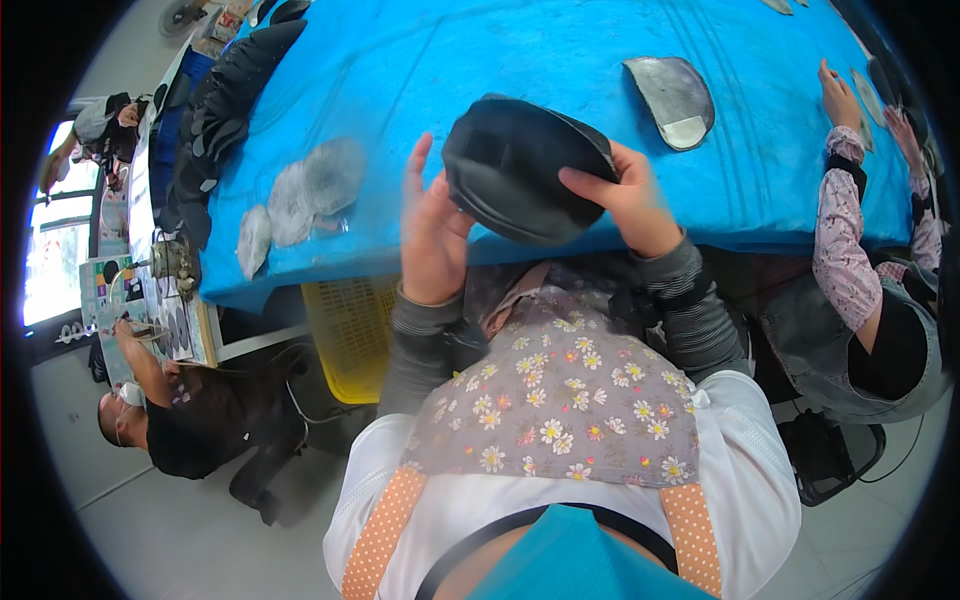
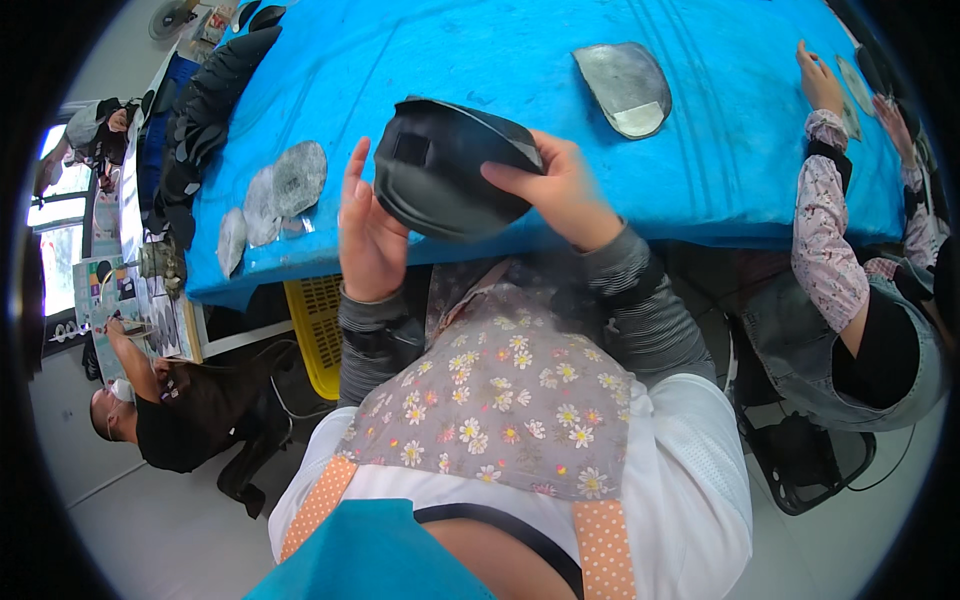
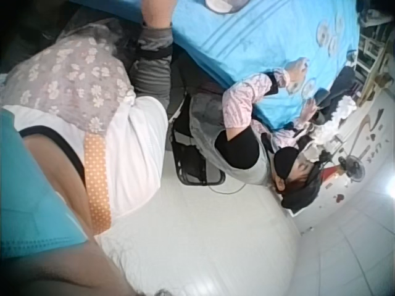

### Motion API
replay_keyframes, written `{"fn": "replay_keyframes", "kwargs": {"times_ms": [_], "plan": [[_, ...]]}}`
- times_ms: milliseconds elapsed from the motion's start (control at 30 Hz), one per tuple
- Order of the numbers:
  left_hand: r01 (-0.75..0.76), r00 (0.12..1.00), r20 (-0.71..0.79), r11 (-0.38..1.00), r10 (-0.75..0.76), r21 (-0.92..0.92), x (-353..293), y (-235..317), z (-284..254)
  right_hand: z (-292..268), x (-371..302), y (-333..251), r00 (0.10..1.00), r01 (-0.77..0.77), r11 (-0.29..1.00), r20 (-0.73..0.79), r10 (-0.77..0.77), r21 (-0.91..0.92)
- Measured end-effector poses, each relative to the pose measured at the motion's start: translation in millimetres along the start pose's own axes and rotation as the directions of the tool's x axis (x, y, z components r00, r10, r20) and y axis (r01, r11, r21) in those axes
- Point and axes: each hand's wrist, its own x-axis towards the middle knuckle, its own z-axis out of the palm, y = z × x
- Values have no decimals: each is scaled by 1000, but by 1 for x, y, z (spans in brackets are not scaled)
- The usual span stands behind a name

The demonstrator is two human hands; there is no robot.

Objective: The person is inspecting and sorting various shoe components, including semi-circular padding and fabric pieces, at a large table in a factory environment.

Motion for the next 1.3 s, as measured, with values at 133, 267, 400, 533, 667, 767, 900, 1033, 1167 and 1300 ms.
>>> {"fn": "replay_keyframes", "kwargs": {"times_ms": [133, 267, 400, 533, 667, 767, 900, 1033, 1167, 1300], "plan": [[160, 976, 77, 915, -202, 371, -1, 18, -12, -12, -10, -15, 976, -135, 988, 163, 147, -79], [268, 955, -4, 860, -296, 435, -9, 7, -8, -5, -11, -17, 989, 79, 962, 141, -43, -261], [219, 971, -28, 830, -238, 512, -10, 1, -2, -1, -12, -27, 827, 488, 574, 138, -545, -658], [164, 979, 5, 801, -204, 576, -10, 1, -1, 1, -13, -34, 712, 596, 325, 295, -637, -734], [144, 987, -38, 754, -157, 641, -12, 1, -3, 4, -12, -32, 665, 661, 232, 414, -621, -714], [139, 990, -64, 797, -125, 587, -11, -3, -6, 8, -15, -25, 620, 717, 171, 506, -600, -676], [72, 997, -13, 843, -77, 533, -8, -12, -11, 5, -21, -21, 610, 728, 129, 550, -570, -673], [144, 989, -23, 907, -147, 395, -6, -14, -13, -2, -22, -21, 593, 744, 108, 577, -561, -660], [84, 995, 4, 870, -99, 486, -5, -11, -8, -9, -17, -22, 588, 669, 77, 463, -663, -740], [9, 1000, 14, 768, -23, 641, -5, -7, -1, -5, -15, -15, 688, 592, 289, 285, -667, -752]]}}
